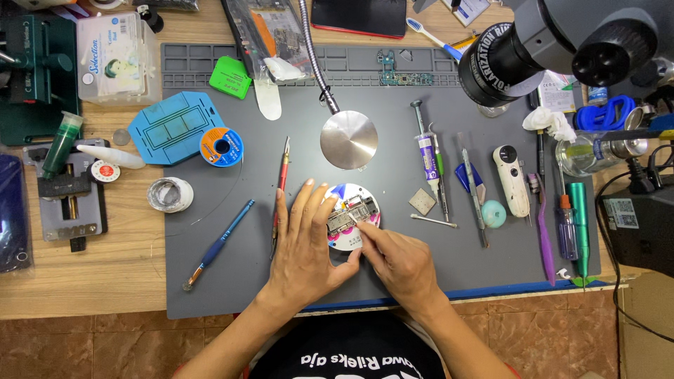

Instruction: The person opens a drawer to retrieve a tool, then uses a hot air gun to heat a small circuit board mounted on a circular holder. They use tweezers to adjust components on the board and a cotton swab to clean the surface. Finally, they wipe the work area with a cloth.

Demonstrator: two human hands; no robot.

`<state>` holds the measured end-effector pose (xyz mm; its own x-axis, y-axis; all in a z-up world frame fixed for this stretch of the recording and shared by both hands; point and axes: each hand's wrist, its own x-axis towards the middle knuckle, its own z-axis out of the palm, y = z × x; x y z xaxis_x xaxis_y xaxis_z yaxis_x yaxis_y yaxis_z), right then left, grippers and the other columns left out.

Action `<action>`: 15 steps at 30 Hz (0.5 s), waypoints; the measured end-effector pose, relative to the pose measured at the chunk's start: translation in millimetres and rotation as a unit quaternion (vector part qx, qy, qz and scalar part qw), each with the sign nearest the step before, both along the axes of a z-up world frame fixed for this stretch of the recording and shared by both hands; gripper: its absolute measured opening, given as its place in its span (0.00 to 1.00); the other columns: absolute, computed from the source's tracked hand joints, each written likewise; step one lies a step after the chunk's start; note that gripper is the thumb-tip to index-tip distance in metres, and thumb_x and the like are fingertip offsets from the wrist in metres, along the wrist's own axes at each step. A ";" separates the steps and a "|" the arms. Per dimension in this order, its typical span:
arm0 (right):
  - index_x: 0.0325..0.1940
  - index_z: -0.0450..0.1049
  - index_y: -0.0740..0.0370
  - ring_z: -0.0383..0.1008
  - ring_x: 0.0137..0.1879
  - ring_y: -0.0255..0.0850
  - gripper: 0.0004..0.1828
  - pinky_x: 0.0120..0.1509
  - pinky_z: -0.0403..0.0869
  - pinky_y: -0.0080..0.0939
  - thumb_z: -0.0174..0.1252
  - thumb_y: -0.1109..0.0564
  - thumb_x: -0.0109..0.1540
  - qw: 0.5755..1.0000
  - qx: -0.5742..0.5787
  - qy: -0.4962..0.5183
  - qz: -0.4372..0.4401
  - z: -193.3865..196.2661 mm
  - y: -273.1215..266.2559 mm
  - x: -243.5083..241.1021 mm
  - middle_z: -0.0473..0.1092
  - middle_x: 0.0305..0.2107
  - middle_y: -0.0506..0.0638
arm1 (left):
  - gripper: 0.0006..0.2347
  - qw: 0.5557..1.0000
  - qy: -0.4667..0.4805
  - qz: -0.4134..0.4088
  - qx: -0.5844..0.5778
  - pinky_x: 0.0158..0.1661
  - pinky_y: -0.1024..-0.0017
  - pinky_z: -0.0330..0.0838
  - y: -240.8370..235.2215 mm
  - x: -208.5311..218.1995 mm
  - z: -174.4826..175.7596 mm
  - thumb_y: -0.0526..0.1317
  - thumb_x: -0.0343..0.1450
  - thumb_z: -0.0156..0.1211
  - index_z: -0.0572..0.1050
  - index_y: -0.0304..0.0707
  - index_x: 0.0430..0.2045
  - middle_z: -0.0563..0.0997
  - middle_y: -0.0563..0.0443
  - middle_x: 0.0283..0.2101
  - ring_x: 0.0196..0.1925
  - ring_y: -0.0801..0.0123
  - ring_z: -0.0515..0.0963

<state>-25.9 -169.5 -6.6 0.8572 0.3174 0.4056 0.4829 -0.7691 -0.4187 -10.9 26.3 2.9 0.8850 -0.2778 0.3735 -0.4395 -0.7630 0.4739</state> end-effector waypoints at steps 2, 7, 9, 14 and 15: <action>0.56 0.76 0.59 0.65 0.24 0.37 0.12 0.31 0.68 0.40 0.62 0.60 0.69 1.000 0.000 0.004 0.023 -0.4 -1.3 0.5 0.70 0.24 0.43 | 0.34 1.000 0.000 -0.002 0.000 0.75 0.33 0.45 -0.5 0.8 0.2 0.50 0.65 0.69 0.60 0.34 0.62 0.69 0.36 0.68 0.75 0.40 0.65; 0.55 0.77 0.60 0.65 0.24 0.36 0.10 0.31 0.68 0.40 0.62 0.60 0.69 1.000 0.009 0.003 0.030 3.7 0.3 2.1 0.72 0.25 0.43 | 0.35 1.000 -0.001 -0.004 0.001 0.75 0.33 0.45 -0.1 0.8 -0.1 0.50 0.64 0.71 0.59 0.34 0.62 0.69 0.36 0.68 0.75 0.40 0.64; 0.55 0.77 0.59 0.68 0.26 0.36 0.11 0.32 0.68 0.39 0.62 0.60 0.68 1.000 0.005 0.004 0.009 2.4 -2.6 2.3 0.74 0.27 0.43 | 0.35 1.000 -0.002 -0.003 -0.001 0.75 0.33 0.45 -0.6 0.7 -0.4 0.51 0.65 0.70 0.60 0.34 0.62 0.69 0.36 0.68 0.75 0.41 0.65; 0.50 0.81 0.53 0.75 0.24 0.43 0.10 0.29 0.75 0.38 0.64 0.60 0.64 0.998 0.058 0.020 -0.015 3.8 1.3 6.2 0.69 0.17 0.45 | 0.39 0.998 0.016 -0.027 -0.059 0.72 0.29 0.35 -0.9 1.2 -6.9 0.47 0.62 0.74 0.62 0.28 0.65 0.69 0.26 0.66 0.74 0.31 0.62; 0.49 0.82 0.52 0.75 0.23 0.43 0.09 0.29 0.74 0.38 0.63 0.60 0.65 0.998 0.050 0.023 -0.015 6.0 0.5 6.9 0.69 0.17 0.45 | 0.38 0.998 0.017 -0.026 -0.060 0.72 0.29 0.35 -1.1 1.0 -6.7 0.47 0.62 0.74 0.62 0.28 0.65 0.69 0.26 0.66 0.74 0.31 0.62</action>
<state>-19.0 -169.0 -0.6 0.8840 0.2510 0.3944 0.4390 -0.7356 -0.5159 -9.9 25.2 -3.8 0.8835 -0.2793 0.3760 -0.4590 -0.6763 0.5762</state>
